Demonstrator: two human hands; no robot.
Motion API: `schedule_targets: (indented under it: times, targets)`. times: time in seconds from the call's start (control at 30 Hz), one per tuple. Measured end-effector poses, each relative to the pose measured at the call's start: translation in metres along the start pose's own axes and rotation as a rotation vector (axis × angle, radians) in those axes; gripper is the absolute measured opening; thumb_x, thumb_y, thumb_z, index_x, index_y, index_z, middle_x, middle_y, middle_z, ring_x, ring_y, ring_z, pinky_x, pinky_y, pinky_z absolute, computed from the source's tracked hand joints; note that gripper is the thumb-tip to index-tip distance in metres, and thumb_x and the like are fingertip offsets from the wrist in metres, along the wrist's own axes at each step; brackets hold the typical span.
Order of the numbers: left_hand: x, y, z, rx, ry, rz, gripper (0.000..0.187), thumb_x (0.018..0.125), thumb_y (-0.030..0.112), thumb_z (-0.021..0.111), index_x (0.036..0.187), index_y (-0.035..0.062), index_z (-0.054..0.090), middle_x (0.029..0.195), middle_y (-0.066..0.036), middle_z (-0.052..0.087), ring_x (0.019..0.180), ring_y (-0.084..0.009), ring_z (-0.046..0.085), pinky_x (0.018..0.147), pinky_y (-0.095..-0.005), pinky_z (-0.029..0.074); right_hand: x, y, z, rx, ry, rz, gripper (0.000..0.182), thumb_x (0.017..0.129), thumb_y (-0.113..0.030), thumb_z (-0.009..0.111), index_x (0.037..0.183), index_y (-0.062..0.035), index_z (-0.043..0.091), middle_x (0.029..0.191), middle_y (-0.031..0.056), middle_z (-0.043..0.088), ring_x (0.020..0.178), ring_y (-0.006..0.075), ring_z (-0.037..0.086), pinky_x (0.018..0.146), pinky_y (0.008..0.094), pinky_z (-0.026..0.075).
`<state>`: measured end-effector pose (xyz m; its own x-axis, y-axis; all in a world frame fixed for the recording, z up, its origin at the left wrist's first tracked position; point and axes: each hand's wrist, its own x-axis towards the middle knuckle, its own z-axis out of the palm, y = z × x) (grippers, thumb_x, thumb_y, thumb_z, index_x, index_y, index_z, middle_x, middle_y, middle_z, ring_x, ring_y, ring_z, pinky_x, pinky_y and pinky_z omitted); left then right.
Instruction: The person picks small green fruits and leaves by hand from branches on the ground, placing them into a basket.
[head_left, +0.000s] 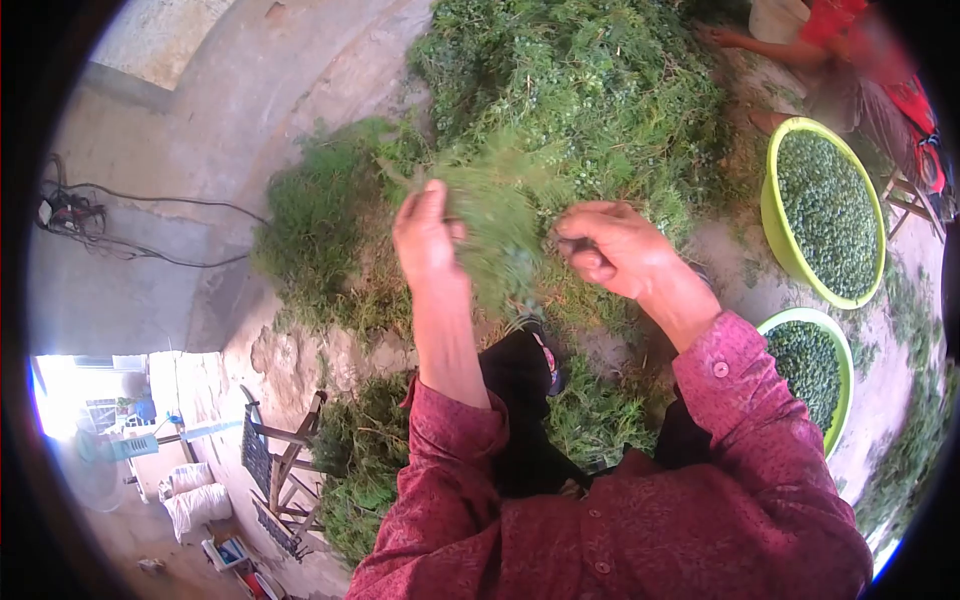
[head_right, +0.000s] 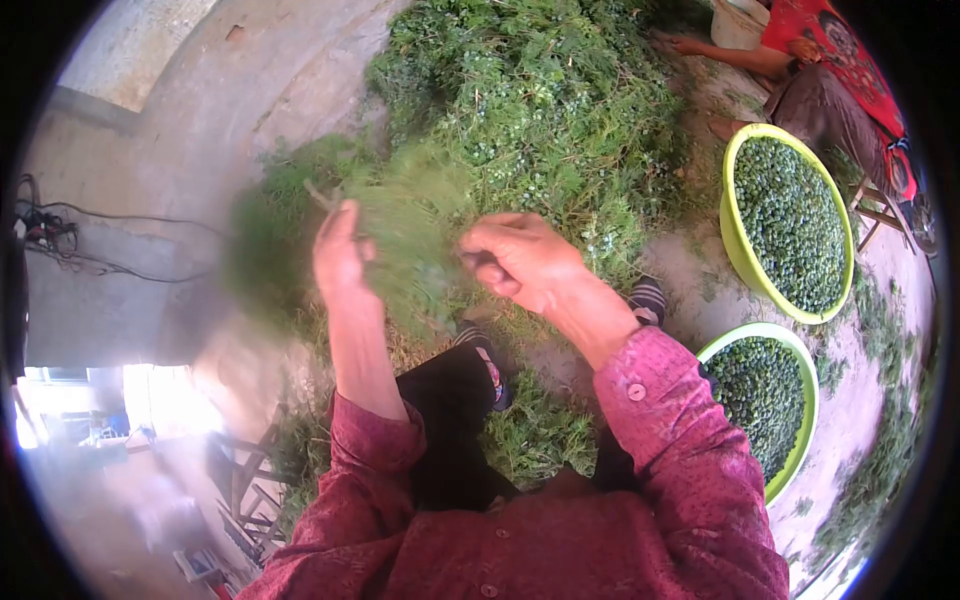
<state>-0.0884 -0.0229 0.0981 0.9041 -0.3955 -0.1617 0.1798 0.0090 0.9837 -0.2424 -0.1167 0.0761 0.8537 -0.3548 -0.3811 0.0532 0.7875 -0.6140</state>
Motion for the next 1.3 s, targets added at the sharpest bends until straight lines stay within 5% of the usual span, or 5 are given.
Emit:
schedule_targets:
  times: [0.37,0.47,0.63,0.9,1.3]
  targets:
    - [0.059,-0.040,-0.054,-0.358,-0.406,0.021,0.038,0.090,0.014,0.041,0.124,-0.0037,0.040,0.067,0.003,0.045,0.054,-0.0044,0.037,0.049,-0.0164,0.029,-0.127,-0.038,-0.105,-0.049,0.704,-0.570,0.010,0.080,-0.003,0.053,0.090,-0.0030,0.054,0.069,0.0022,0.047,0.046,0.0049,0.034,0.036,0.0169,0.022]
    - [0.050,-0.027,-0.043,-0.372,-0.251,-0.117,0.038,0.090,0.013,0.041,0.124,-0.0051,0.039,0.061,0.005,0.039,0.052,-0.0045,0.035,0.047,-0.0173,0.028,-0.230,0.000,-0.209,-1.193,1.062,-0.745,0.005,0.078,-0.007,0.050,0.079,-0.0039,0.054,0.066,0.0029,0.049,0.049,0.0067,0.042,0.039,0.0188,0.031]
    - [0.036,-0.027,-0.030,-0.561,-0.359,-0.144,0.045,0.088,0.014,0.046,0.125,-0.0086,0.033,0.060,0.004,0.040,0.052,-0.0055,0.035,0.048,-0.0177,0.028,-0.333,0.058,-0.219,-1.961,1.341,0.488,0.054,0.063,-0.025,0.062,0.113,-0.0051,0.052,0.103,0.0205,0.056,0.099,0.0337,0.052,0.091,0.0388,0.038]
    - [0.016,-0.017,-0.010,-0.545,-0.384,-0.245,0.022,0.088,0.022,0.049,0.088,0.0004,0.054,0.052,0.000,0.039,0.047,-0.0102,0.036,0.047,-0.0242,0.028,-0.195,0.008,-0.039,-1.291,0.807,-0.536,0.022,0.075,-0.008,0.058,0.095,-0.0001,0.058,0.084,0.0080,0.059,0.078,0.0158,0.057,0.072,0.0259,0.045]
    - [0.016,-0.025,-0.007,-0.733,-0.502,-0.235,0.019,0.083,0.019,0.056,0.088,0.0005,0.059,0.065,0.002,0.047,0.053,-0.0084,0.039,0.048,-0.0235,0.031,-0.041,0.045,0.058,-0.131,0.294,-0.277,0.041,0.074,-0.015,0.069,0.105,-0.0046,0.044,0.094,0.0060,0.054,0.078,0.0168,0.053,0.061,0.0304,0.044]
